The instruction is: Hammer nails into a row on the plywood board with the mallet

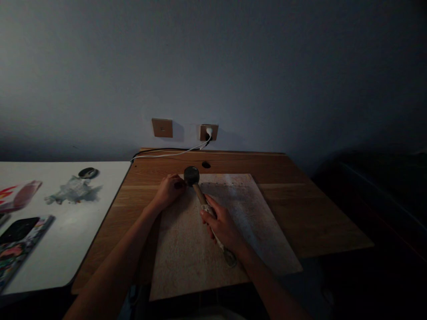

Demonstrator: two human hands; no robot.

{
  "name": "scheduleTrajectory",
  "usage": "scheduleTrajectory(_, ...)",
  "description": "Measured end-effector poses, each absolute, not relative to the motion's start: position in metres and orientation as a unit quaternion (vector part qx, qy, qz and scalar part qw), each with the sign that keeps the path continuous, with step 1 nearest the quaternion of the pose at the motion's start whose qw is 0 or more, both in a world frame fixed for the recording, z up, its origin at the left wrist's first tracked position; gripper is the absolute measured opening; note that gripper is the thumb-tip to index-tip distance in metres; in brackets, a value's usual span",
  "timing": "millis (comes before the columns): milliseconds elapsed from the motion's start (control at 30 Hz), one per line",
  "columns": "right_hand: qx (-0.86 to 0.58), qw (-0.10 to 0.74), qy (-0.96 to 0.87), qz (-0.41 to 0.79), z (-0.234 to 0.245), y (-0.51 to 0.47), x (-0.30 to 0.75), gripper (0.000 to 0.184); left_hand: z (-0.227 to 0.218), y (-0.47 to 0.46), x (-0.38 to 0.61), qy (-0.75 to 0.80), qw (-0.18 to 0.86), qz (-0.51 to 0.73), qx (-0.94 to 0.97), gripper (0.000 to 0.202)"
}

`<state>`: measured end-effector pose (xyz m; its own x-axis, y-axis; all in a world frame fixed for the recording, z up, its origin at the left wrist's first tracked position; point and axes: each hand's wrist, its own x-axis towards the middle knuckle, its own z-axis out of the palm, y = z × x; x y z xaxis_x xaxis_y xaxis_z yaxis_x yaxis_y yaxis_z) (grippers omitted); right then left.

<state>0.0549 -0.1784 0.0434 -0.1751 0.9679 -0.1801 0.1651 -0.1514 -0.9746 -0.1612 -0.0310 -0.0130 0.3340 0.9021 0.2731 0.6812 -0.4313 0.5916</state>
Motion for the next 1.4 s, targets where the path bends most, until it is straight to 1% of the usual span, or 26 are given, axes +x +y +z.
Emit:
scheduleTrajectory(67,-0.528,0.363,-0.534,0.552,0.044,-0.178,0.055,0.058,-0.014,-0.031,-0.161,0.498,0.19,0.291,0.794,0.02)
scheduleTrajectory(133,-0.527,0.376,-0.514,0.563,0.045,-0.18,0.055,0.06,-0.014,-0.031,-0.161,0.498,0.192,0.292,0.793,0.02)
scheduleTrajectory(233,-0.525,0.435,-0.433,0.59,0.046,-0.196,0.055,0.053,-0.014,-0.031,-0.161,0.499,0.195,0.295,0.791,0.022)
scheduleTrajectory(300,-0.54,0.48,-0.346,0.599,0.046,-0.215,0.056,0.054,-0.013,-0.032,-0.16,0.497,0.2,0.298,0.79,0.023)
scheduleTrajectory(367,-0.564,0.521,-0.258,0.587,0.045,-0.238,0.061,0.066,-0.011,-0.034,-0.16,0.49,0.208,0.305,0.789,0.026)
scheduleTrajectory(400,-0.573,0.54,-0.225,0.574,0.044,-0.249,0.064,0.068,-0.01,-0.035,-0.16,0.486,0.213,0.312,0.789,0.028)
scheduleTrajectory(467,-0.586,0.568,-0.176,0.551,0.043,-0.266,0.073,0.066,-0.008,-0.037,-0.159,0.478,0.22,0.326,0.785,0.032)
scheduleTrajectory(567,-0.606,0.583,-0.126,0.526,0.038,-0.278,0.086,0.06,-0.007,-0.038,-0.16,0.475,0.224,0.339,0.781,0.035)
scheduleTrajectory(700,-0.594,0.564,-0.126,0.56,0.025,-0.281,0.094,0.069,-0.009,-0.037,-0.161,0.472,0.201,0.354,0.782,0.038)
scheduleTrajectory(800,-0.597,0.482,-0.211,0.605,0.019,-0.284,0.1,0.073,-0.008,-0.045,-0.164,0.498,0.132,0.356,0.78,0.037)
scheduleTrajectory(867,-0.623,0.41,-0.303,0.594,0.02,-0.288,0.109,0.073,-0.005,-0.061,-0.169,0.529,0.06,0.324,0.782,0.035)
scheduleTrajectory(933,-0.668,0.368,-0.407,0.503,0.022,-0.293,0.123,0.066,-0.001,-0.086,-0.178,0.547,0.004,0.268,0.793,0.038)
scheduleTrajectory(1000,-0.702,0.365,-0.503,0.348,0.022,-0.299,0.14,0.052,0.0,-0.118,-0.193,0.574,-0.021,0.221,0.788,0.043)
scheduleTrajectory(1067,-0.699,0.371,-0.578,0.197,0.016,-0.304,0.159,0.04,-0.003,-0.149,-0.209,0.591,-0.014,0.199,0.782,0.044)
scheduleTrajectory(1167,-0.674,0.347,-0.651,0.032,-0.002,-0.309,0.185,0.032,-0.013,-0.183,-0.226,0.582,0.028,0.205,0.786,0.039)
scheduleTrajectory(1267,-0.659,0.304,-0.685,-0.069,-0.02,-0.311,0.203,0.031,-0.017,-0.196,-0.223,0.585,0.085,0.221,0.776,0.036)
scheduleTrajectory(1400,-0.665,0.265,-0.688,-0.121,-0.032,-0.309,0.225,0.031,-0.005,-0.197,-0.197,0.581,0.122,0.243,0.767,0.041)
